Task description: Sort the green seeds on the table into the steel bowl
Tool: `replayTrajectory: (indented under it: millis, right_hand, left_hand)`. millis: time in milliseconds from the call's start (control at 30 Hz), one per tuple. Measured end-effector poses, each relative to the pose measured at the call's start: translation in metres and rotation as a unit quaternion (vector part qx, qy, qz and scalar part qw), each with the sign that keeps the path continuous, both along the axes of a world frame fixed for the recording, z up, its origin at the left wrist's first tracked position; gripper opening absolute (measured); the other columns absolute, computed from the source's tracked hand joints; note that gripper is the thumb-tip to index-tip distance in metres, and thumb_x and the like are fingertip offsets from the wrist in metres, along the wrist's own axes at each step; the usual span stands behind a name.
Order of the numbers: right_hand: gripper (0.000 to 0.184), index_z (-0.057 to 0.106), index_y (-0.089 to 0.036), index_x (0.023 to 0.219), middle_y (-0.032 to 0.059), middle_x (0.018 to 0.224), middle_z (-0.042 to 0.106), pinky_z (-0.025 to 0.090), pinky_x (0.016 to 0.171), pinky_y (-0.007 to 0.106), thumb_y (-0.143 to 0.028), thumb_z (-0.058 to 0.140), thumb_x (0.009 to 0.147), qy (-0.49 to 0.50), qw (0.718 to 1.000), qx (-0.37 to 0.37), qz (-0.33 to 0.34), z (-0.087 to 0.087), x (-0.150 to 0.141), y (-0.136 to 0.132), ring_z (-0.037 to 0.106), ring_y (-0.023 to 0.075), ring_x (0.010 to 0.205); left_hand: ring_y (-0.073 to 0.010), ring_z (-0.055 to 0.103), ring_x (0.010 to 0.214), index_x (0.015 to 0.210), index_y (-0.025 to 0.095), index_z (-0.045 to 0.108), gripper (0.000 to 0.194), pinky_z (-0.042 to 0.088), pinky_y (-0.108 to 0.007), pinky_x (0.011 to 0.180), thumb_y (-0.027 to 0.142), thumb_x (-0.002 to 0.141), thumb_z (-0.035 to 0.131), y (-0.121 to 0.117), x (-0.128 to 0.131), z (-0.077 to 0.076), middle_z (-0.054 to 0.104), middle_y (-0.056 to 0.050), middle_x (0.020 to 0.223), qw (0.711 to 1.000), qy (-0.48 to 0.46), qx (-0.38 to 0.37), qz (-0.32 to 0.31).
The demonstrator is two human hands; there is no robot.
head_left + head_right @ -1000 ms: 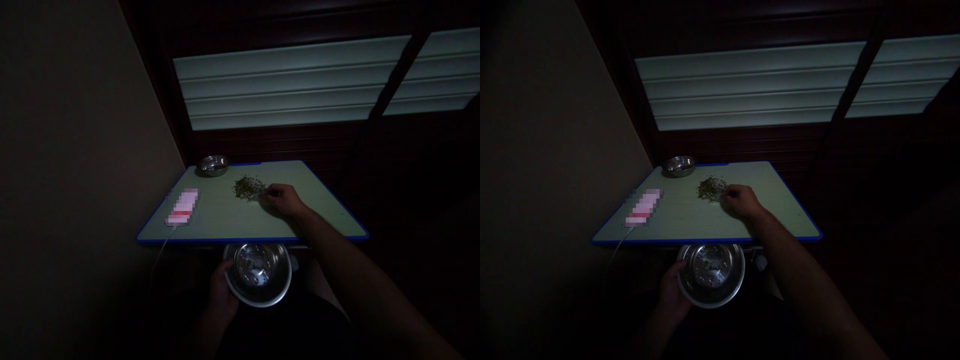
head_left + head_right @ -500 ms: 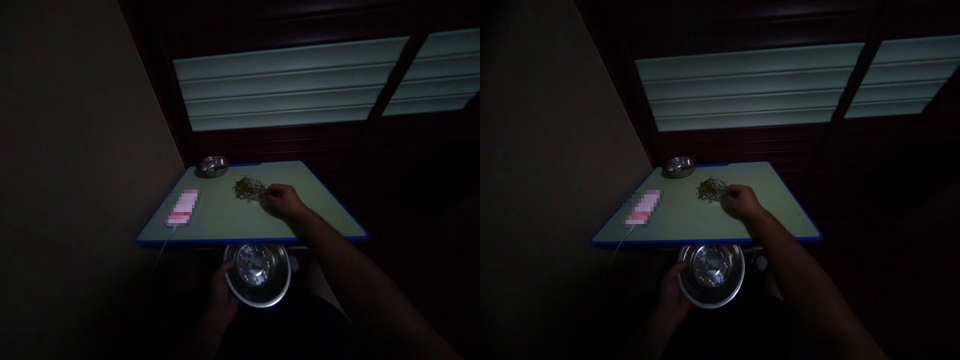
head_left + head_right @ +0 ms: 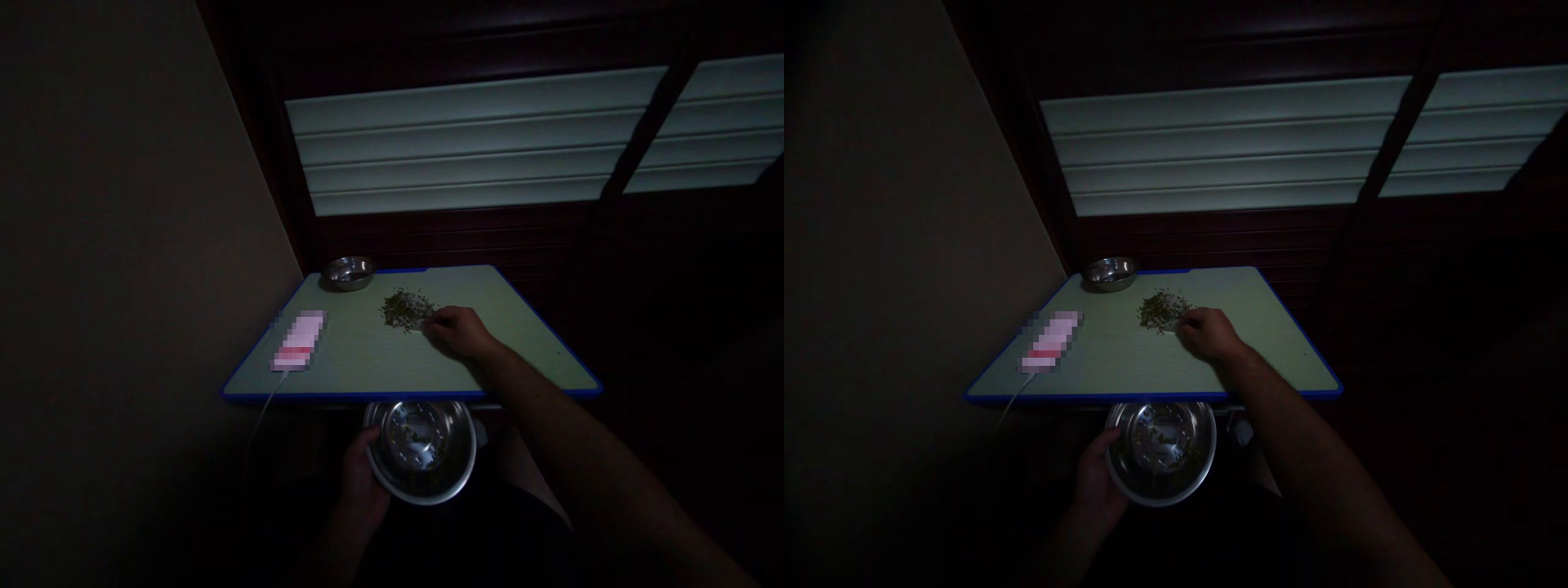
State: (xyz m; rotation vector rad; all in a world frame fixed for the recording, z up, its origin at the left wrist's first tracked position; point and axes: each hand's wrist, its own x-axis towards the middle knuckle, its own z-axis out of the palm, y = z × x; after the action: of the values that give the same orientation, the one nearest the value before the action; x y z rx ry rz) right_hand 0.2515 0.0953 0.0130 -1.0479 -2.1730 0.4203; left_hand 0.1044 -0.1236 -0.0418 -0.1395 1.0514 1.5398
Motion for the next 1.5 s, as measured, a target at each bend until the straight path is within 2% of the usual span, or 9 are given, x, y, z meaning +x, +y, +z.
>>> replayTrajectory:
  millis: [333,900,1100,1300,1500]
  right_hand:
    - [0.011,0.077,-0.02,0.082,0.003,0.083,0.075,0.047,0.071,0.027,-0.017,0.068,0.075,0.018,0.999,-0.013,0.024,-0.0039,0.0003,0.0034,0.066,0.0168,0.075]
    - [0.012,0.076,-0.019,0.083,0.0036,0.084,0.075,0.046,0.073,0.026,-0.017,0.066,0.076,0.016,0.999,0.0,0.028,-0.0022,-0.0015,0.0028,0.064,0.0159,0.076]
    - [0.013,0.076,-0.02,0.082,0.0025,0.083,0.074,0.047,0.073,0.026,-0.016,0.065,0.075,0.025,0.999,-0.003,0.029,-0.0042,-0.0003,0.0042,0.065,0.0161,0.076]
    - [0.012,0.077,-0.021,0.085,0.0047,0.087,0.075,0.047,0.076,0.029,-0.02,0.066,0.078,0.008,1.0,0.019,0.009,-0.0044,-0.002,0.0058,0.065,0.018,0.08]
    - [0.012,0.077,-0.021,0.084,0.0039,0.086,0.074,0.047,0.075,0.027,-0.019,0.066,0.079,0.004,1.0,0.013,0.021,-0.0049,-0.004,0.0066,0.065,0.0167,0.079]
  left_hand:
    - [-0.021,0.07,0.066,0.075,0.01,0.073,0.018,0.059,-0.034,0.072,0.018,0.08,0.058,-0.0009,-0.0011,-0.0029,0.076,-0.009,0.068,1.0,-0.003,0.002,-0.003]
    - [-0.0213,0.07,0.066,0.075,0.011,0.072,0.016,0.058,-0.036,0.074,0.019,0.077,0.059,-0.0003,-0.0011,-0.006,0.076,-0.008,0.068,1.0,-0.002,0.009,-0.006]
    - [-0.0285,0.073,0.081,0.078,0.012,0.072,0.015,0.058,-0.042,0.08,0.021,0.075,0.061,0.0004,-0.0014,-0.0062,0.075,-0.009,0.068,1.0,-0.004,0.009,-0.01]
    - [-0.0261,0.074,0.084,0.086,0.011,0.072,0.017,0.057,-0.039,0.083,0.022,0.08,0.06,0.0013,-0.0016,-0.0049,0.078,-0.009,0.078,1.0,-0.013,0.009,-0.004]
    - [-0.0267,0.074,0.082,0.091,0.011,0.072,0.02,0.058,-0.041,0.082,0.022,0.079,0.062,0.0018,-0.0019,-0.0056,0.078,-0.01,0.08,1.0,-0.017,0.006,-0.008]
